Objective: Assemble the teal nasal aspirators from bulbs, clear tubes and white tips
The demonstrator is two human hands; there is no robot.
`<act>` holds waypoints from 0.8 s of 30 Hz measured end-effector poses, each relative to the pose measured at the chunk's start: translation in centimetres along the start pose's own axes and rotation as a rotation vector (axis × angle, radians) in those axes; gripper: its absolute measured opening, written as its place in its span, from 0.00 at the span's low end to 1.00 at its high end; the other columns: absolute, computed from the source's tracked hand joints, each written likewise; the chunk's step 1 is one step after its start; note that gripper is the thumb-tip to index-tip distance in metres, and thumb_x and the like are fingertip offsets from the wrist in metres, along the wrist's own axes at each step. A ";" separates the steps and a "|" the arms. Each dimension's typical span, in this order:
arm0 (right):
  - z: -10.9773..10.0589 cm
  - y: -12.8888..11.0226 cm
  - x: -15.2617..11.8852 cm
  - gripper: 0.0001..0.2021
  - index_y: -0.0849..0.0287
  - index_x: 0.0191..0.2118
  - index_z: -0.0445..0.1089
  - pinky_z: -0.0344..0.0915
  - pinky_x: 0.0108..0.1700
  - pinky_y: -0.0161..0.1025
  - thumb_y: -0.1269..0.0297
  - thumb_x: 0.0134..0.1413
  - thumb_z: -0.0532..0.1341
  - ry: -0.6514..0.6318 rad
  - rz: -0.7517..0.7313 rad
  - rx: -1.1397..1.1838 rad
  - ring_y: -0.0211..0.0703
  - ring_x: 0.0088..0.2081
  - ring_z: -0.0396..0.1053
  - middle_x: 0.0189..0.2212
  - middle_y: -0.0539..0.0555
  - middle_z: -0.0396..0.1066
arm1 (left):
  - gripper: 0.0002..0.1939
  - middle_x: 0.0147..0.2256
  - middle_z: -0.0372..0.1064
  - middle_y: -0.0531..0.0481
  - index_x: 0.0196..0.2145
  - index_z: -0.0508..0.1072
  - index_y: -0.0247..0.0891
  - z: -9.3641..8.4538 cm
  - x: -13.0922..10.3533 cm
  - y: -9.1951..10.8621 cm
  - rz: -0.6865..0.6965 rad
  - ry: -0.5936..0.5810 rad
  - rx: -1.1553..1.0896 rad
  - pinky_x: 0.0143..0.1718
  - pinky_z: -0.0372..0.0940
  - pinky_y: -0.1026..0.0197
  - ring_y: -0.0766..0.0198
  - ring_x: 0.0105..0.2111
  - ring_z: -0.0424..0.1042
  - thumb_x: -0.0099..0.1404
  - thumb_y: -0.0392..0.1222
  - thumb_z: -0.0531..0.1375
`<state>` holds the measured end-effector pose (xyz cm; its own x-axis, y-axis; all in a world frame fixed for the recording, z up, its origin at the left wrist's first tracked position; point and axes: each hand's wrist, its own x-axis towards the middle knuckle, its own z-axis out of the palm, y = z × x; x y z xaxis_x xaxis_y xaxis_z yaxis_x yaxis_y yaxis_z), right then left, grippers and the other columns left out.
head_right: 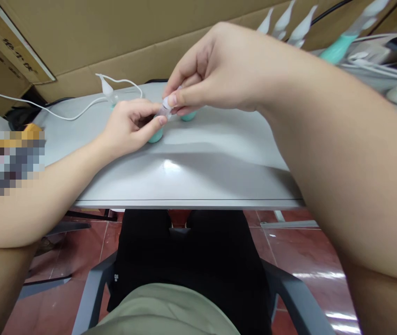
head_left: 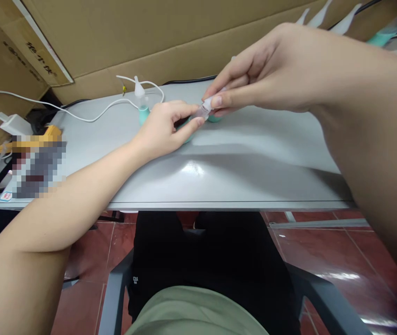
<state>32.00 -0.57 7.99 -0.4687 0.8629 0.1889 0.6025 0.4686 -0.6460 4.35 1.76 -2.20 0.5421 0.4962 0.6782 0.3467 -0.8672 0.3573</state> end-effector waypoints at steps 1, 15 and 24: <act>0.1 0.0 -0.1 0.06 0.46 0.48 0.96 0.75 0.52 0.51 0.62 0.69 0.80 0.017 0.025 0.040 0.54 0.44 0.86 0.39 0.52 0.92 | 0.22 0.35 0.80 0.45 0.46 0.90 0.42 0.0 0.0 0.0 0.004 -0.002 -0.010 0.43 0.71 0.50 0.54 0.36 0.79 0.90 0.57 0.63; 0.0 -3.2 -0.5 0.05 0.48 0.47 0.96 0.62 0.39 0.51 0.67 0.75 0.81 0.074 0.098 -0.392 0.44 0.30 0.69 0.28 0.45 0.81 | 0.24 0.36 0.78 0.45 0.44 0.86 0.44 0.2 0.3 0.0 -0.025 -0.064 0.050 0.46 0.74 0.47 0.52 0.38 0.80 0.91 0.62 0.60; 0.1 -2.1 -0.5 0.05 0.48 0.48 0.96 0.61 0.39 0.45 0.60 0.73 0.79 0.054 0.057 -0.362 0.41 0.32 0.70 0.29 0.44 0.82 | 0.23 0.36 0.79 0.44 0.41 0.85 0.46 0.1 0.3 -0.1 -0.123 -0.072 0.056 0.49 0.77 0.45 0.50 0.39 0.79 0.89 0.63 0.64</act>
<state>30.85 -2.02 9.17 -0.3988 0.8938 0.2052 0.8206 0.4477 -0.3553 4.57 2.03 -2.15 0.5458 0.6017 0.5832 0.4547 -0.7973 0.3970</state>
